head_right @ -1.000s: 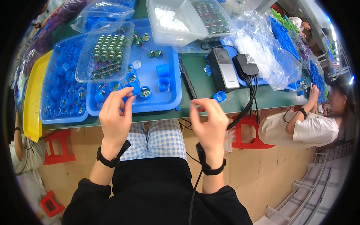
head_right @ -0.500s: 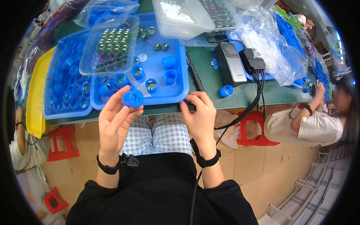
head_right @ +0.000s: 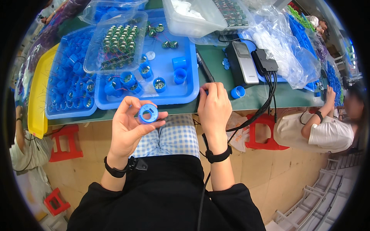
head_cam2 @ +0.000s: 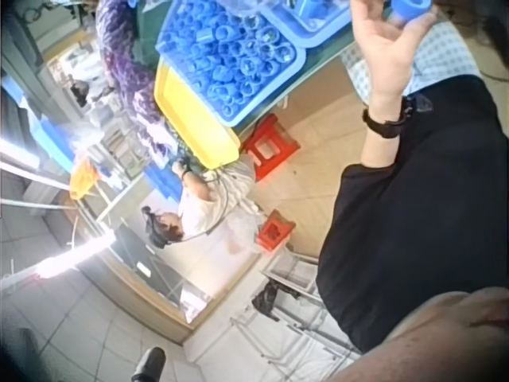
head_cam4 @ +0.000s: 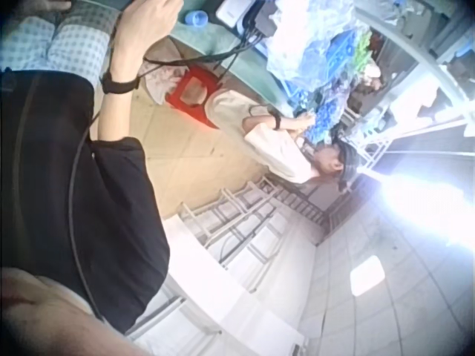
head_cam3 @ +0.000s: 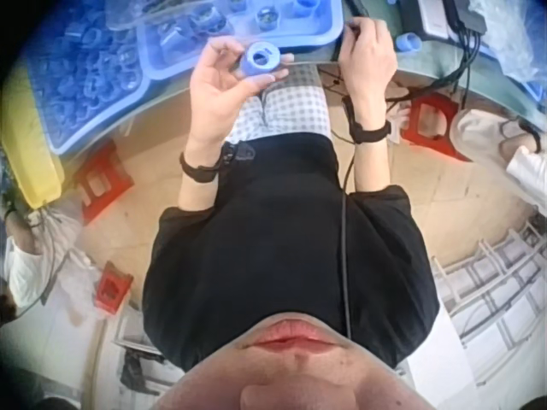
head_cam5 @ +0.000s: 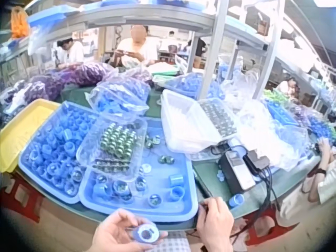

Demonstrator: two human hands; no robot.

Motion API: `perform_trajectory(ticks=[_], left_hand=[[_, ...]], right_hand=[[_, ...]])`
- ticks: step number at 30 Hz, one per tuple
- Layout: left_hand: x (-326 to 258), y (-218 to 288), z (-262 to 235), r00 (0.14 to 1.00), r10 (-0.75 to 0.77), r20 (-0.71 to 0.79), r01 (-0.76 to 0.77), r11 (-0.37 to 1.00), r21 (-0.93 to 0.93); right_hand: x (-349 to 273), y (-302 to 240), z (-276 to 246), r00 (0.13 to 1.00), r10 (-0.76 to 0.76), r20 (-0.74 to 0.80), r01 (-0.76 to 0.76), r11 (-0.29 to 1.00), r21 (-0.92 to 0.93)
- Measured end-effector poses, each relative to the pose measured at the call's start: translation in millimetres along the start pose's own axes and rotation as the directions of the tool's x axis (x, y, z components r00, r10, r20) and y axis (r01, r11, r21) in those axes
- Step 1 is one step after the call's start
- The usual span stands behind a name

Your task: Assembling small electronic components into blue plastic housings at a factory workbench.

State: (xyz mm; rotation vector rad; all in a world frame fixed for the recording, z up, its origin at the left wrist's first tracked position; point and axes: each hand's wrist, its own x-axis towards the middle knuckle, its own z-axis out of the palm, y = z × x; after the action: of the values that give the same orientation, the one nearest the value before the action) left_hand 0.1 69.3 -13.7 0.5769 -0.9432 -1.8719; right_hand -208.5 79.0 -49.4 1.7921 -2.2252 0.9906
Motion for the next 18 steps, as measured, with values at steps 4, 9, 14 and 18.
perform_trajectory(ticks=[4,9,14,18], left_hand=[[1,3,11,0.999,0.022,-0.047,-0.014,0.987,0.159],[6,0,7,0.997,0.065,0.035,-0.072,0.948,0.309],[3,1,11,0.995,0.032,0.093,-0.052,0.973,0.226],[-3,5,12,0.993,-0.007,0.122,-0.019,0.978,0.208]], right_hand=[[5,1,-12,0.998,0.034,-0.05,-0.034,0.999,0.0],[12,-23,-50,0.996,0.041,-0.085,-0.025,0.984,0.178],[12,-64,-80,0.955,-0.261,0.14,0.163,0.857,0.488],[16,-73,-81,0.924,-0.354,0.143,0.238,0.827,0.509]])
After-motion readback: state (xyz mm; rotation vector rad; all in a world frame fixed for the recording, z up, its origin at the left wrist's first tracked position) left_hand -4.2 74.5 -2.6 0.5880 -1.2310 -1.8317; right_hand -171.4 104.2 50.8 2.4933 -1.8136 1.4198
